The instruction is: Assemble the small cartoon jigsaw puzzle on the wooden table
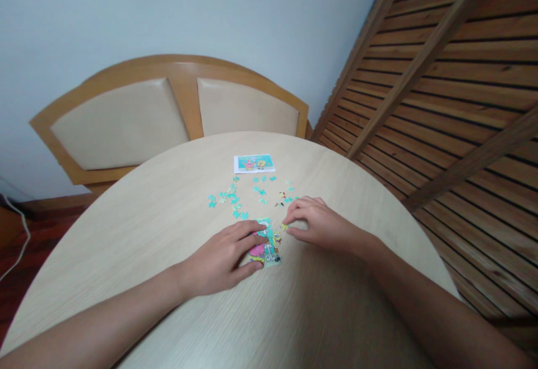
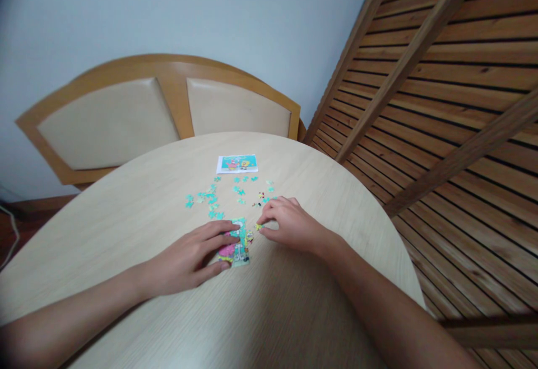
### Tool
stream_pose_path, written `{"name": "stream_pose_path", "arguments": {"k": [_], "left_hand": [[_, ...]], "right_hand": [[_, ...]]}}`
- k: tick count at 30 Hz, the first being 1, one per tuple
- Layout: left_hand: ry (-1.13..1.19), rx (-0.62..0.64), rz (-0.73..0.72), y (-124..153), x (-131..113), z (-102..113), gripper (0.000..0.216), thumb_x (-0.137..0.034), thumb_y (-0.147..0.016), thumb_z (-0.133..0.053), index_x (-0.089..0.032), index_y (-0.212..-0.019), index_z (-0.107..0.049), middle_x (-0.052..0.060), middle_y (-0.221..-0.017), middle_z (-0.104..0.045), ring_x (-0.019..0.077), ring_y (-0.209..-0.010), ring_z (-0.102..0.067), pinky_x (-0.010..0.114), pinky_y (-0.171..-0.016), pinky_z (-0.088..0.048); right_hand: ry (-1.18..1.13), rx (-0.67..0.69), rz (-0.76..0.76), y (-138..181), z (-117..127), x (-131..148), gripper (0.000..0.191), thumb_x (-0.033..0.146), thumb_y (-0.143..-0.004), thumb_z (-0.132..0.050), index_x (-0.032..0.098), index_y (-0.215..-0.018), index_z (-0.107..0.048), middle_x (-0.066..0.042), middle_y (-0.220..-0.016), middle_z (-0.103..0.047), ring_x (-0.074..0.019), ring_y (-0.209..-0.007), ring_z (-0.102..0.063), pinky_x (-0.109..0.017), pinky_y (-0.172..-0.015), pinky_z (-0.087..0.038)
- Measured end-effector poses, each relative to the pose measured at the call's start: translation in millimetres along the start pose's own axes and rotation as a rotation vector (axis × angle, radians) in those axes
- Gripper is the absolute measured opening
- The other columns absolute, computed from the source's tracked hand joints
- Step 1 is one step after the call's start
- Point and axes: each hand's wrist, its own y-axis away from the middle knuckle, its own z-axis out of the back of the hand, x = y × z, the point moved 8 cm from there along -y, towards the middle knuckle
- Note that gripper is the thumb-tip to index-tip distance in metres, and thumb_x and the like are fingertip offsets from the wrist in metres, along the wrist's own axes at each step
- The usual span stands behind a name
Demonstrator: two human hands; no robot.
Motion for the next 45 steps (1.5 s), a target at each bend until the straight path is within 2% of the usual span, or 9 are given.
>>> {"name": "stream_pose_path", "arguments": {"k": [13,18,26,34,45], "left_hand": [[0.0,0.011,-0.004,-0.8,-0.8,0.0,0.038,-0.035,-0.097,-0.059,-0.023,-0.133,-0.056,0.012,-0.139,-0.055,0.0286,-0.131,-0.051,0.048,-0.109,-0.046],[-0.001,0.01,-0.002,-0.5,-0.4,0.1,0.039,-0.035,-0.096,-0.06,-0.023,-0.133,-0.056,0.012,-0.14,-0.054,0.0288,-0.131,-0.05,0.049,-0.11,-0.045],[-0.025,0.037,0.003,-1.2,-1.1,-1.1,0.038,-0.035,-0.097,-0.058,-0.022,-0.133,-0.056,0.012,-0.141,-0.053,0.0285,-0.132,-0.049,0.048,-0.111,-0.044],[-0.022,0.036,-0.002,-0.3,0.2,-1.8,0.039,-0.036,-0.098,-0.058,-0.022,-0.134,-0.055,0.012,-0.141,-0.053,0.0284,-0.132,-0.049,0.048,-0.111,-0.044],[-0.022,0.027,-0.003,-1.4,-0.8,-1.1,0.037,-0.035,-0.097,-0.059,-0.022,-0.131,-0.057,0.012,-0.139,-0.055,0.0283,-0.13,-0.05,0.048,-0.11,-0.045]], "right_hand": [[-0.05,0.022,-0.036,0.5,-4.6,0.8,0.01,0.029,-0.085,-0.071,0.023,-0.093,-0.069,-0.004,-0.108,-0.07,-0.0253,-0.111,-0.059,-0.046,-0.102,-0.037],[-0.06,0.01,-0.036,1.5,-4.7,1.8,0.016,0.032,-0.085,-0.071,0.023,-0.098,-0.067,-0.005,-0.11,-0.069,-0.0258,-0.112,-0.059,-0.047,-0.102,-0.037],[-0.068,0.039,-0.047,0.6,-7.1,4.5,0.007,0.027,-0.085,-0.069,0.023,-0.091,-0.067,-0.004,-0.107,-0.068,-0.025,-0.109,-0.059,-0.045,-0.101,-0.037],[-0.05,0.033,0.031,0.5,-4.8,12.0,0.01,0.022,-0.082,-0.069,0.022,-0.091,-0.065,-0.003,-0.103,-0.071,-0.0234,-0.105,-0.062,-0.043,-0.098,-0.036],[0.016,0.053,0.089,-0.6,-3.0,20.3,0.009,0.022,-0.084,-0.067,0.022,-0.092,-0.07,-0.001,-0.097,-0.074,-0.021,-0.097,-0.066,-0.037,-0.092,-0.038]]}}
